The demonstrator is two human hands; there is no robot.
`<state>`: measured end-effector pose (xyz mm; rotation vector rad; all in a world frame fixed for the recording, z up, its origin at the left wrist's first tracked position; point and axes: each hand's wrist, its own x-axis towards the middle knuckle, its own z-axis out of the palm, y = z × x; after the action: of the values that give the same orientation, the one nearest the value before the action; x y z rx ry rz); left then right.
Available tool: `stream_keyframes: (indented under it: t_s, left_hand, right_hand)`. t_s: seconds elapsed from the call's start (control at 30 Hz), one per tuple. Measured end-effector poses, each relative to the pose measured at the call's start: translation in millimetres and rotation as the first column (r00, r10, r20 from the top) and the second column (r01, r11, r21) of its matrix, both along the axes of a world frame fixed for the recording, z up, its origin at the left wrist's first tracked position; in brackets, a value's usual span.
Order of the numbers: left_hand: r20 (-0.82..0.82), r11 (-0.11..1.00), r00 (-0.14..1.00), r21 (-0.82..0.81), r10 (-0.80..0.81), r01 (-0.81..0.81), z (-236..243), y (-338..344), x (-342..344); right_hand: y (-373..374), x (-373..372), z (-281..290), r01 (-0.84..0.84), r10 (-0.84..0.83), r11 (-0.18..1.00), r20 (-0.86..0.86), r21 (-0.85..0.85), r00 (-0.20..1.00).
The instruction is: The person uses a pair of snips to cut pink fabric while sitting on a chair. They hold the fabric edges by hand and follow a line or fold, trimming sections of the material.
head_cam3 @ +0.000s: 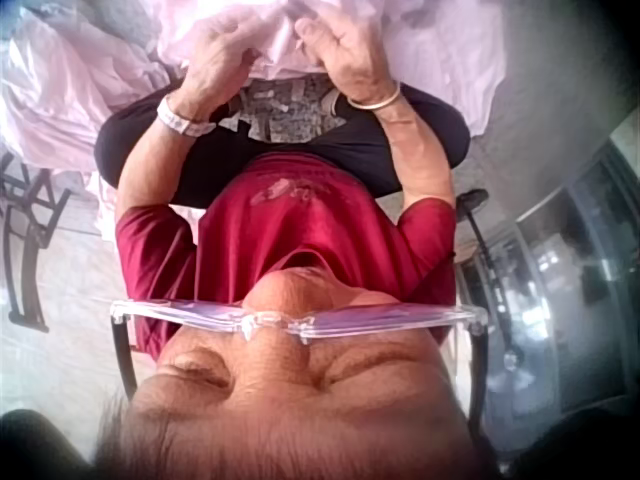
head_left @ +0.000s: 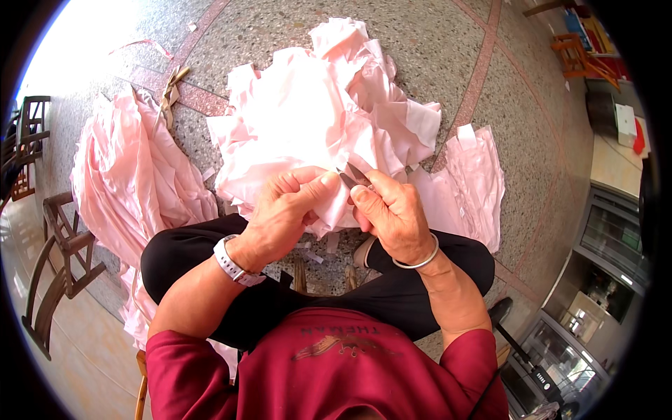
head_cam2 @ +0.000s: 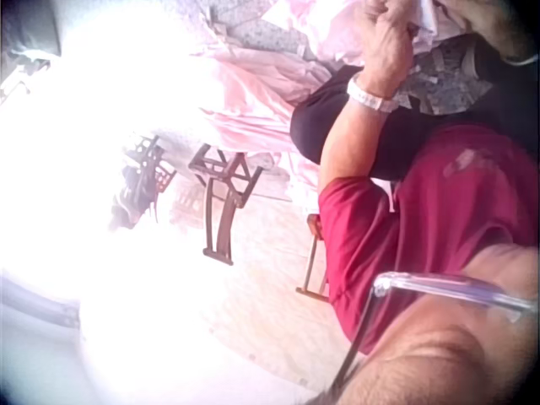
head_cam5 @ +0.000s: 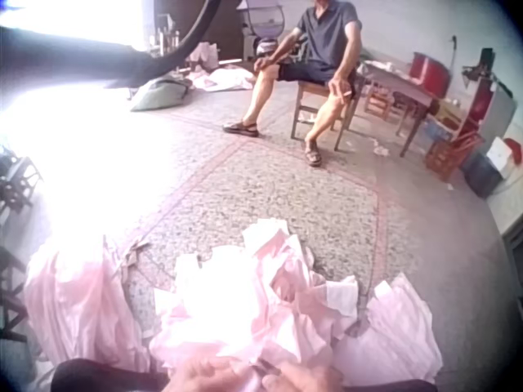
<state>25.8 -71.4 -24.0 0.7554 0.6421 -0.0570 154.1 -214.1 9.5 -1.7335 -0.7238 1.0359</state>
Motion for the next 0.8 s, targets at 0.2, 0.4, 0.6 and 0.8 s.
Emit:
stream_keyframes:
  t_s: [0.2, 0.4, 0.6, 0.8]
  left_hand:
    - [0.000, 0.926, 0.999, 0.377, -0.035, 0.032, 9.6, -5.4, 4.0]
    - [0.002, 0.665, 0.993, 0.743, -0.118, 0.078, 6.2, -8.5, 3.5]
    - [0.030, 0.906, 0.985, 0.399, -0.169, 0.143, 7.4, -6.6, -3.1]
    - [-0.018, 0.983, 0.991, 0.128, -0.132, 0.133, 20.1, 15.3, -2.4]
  right_hand:
    - [1.7, -5.5, -7.9, 0.099, -0.105, 0.994, -0.183, -0.042, 0.978]
    - [8.9, -5.6, -18.1, 0.181, -0.181, 0.983, -0.031, -0.012, 0.983]
    - [13.5, 66.5, -11.7, 0.448, -0.378, 0.879, -0.335, 0.164, 0.863]
    - [15.5, 45.0, -15.2, 0.011, 0.050, 0.991, -0.447, 0.132, 0.893]
